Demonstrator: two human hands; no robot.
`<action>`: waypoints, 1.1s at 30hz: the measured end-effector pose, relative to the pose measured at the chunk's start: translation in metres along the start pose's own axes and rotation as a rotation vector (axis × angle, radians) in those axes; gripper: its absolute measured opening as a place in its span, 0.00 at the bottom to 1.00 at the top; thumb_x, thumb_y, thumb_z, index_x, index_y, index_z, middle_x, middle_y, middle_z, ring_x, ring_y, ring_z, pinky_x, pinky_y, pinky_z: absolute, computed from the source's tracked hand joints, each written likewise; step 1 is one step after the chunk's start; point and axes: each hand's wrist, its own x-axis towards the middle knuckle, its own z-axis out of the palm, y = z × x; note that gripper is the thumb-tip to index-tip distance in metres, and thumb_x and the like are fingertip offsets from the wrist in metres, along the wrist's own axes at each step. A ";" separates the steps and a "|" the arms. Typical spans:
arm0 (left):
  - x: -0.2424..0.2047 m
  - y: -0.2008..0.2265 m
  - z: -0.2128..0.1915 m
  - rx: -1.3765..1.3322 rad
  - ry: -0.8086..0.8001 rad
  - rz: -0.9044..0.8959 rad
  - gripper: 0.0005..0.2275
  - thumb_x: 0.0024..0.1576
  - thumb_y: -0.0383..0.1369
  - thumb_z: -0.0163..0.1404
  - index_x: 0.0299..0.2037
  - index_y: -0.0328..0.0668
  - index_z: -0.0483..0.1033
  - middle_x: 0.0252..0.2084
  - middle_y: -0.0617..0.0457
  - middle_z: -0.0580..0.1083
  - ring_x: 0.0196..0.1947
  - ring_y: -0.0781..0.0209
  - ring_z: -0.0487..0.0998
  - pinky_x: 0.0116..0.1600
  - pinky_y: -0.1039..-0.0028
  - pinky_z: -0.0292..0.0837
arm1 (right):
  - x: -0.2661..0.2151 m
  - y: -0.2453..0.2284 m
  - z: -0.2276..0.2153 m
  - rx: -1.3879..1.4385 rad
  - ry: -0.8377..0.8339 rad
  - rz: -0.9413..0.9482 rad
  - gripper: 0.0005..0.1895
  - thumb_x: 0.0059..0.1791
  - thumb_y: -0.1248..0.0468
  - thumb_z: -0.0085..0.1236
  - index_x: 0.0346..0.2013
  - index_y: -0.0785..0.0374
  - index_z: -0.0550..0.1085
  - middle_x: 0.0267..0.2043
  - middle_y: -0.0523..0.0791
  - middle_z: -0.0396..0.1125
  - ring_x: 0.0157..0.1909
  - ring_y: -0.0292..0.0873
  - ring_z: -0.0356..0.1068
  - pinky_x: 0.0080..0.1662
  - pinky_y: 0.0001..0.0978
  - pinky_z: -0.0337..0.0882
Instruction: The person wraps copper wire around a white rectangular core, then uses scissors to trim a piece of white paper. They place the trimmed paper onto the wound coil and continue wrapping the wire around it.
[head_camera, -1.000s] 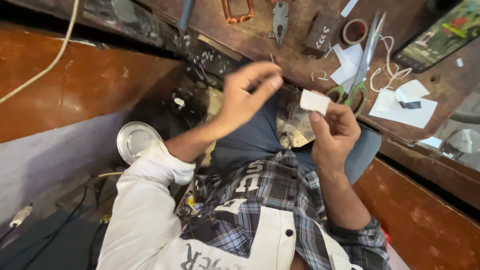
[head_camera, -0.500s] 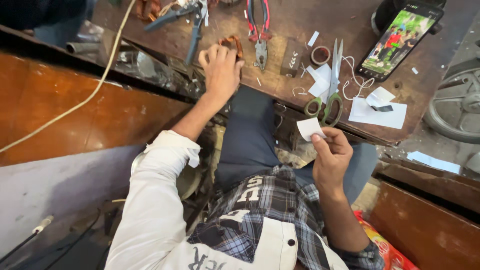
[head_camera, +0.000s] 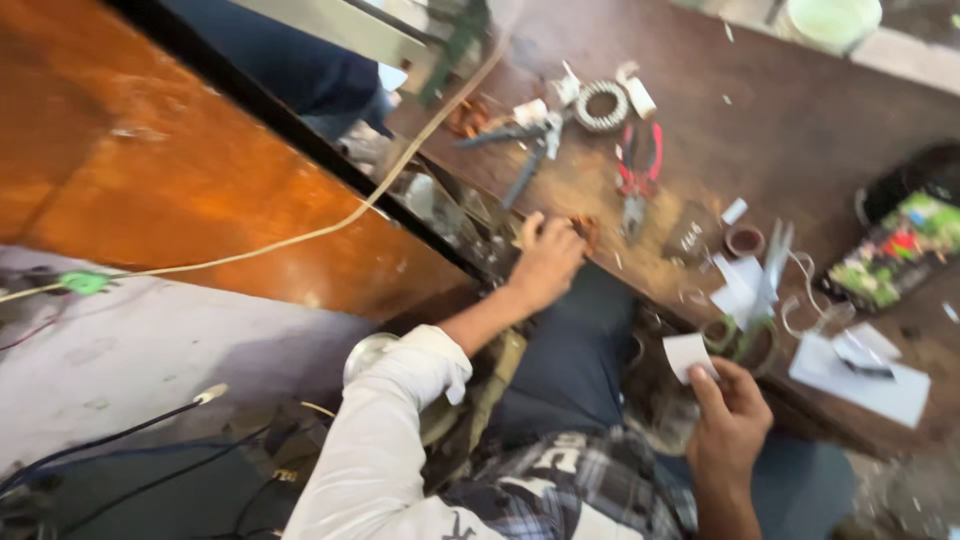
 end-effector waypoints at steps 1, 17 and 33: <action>-0.001 -0.003 0.004 -0.069 0.015 -0.022 0.12 0.53 0.34 0.60 0.44 0.42 0.75 0.46 0.51 0.72 0.60 0.51 0.68 0.68 0.43 0.52 | 0.005 0.002 0.005 0.047 -0.016 0.004 0.11 0.54 0.73 0.59 0.51 0.73 0.74 0.45 0.46 0.73 0.46 0.36 0.72 0.51 0.25 0.70; 0.000 0.039 -0.066 -1.900 -0.139 -0.673 0.07 0.66 0.30 0.49 0.50 0.36 0.72 0.44 0.49 0.78 0.46 0.64 0.80 0.57 0.67 0.77 | 0.002 -0.067 0.040 -0.187 -0.270 -0.067 0.12 0.52 0.75 0.60 0.50 0.70 0.75 0.46 0.47 0.71 0.45 0.39 0.71 0.47 0.29 0.71; -0.035 0.055 -0.140 -1.475 0.046 -0.403 0.17 0.71 0.34 0.42 0.64 0.31 0.56 0.48 0.46 0.77 0.42 0.69 0.75 0.50 0.77 0.73 | 0.003 -0.119 0.138 -0.925 -0.538 -1.114 0.14 0.42 0.74 0.67 0.42 0.62 0.79 0.42 0.43 0.70 0.44 0.45 0.72 0.47 0.39 0.71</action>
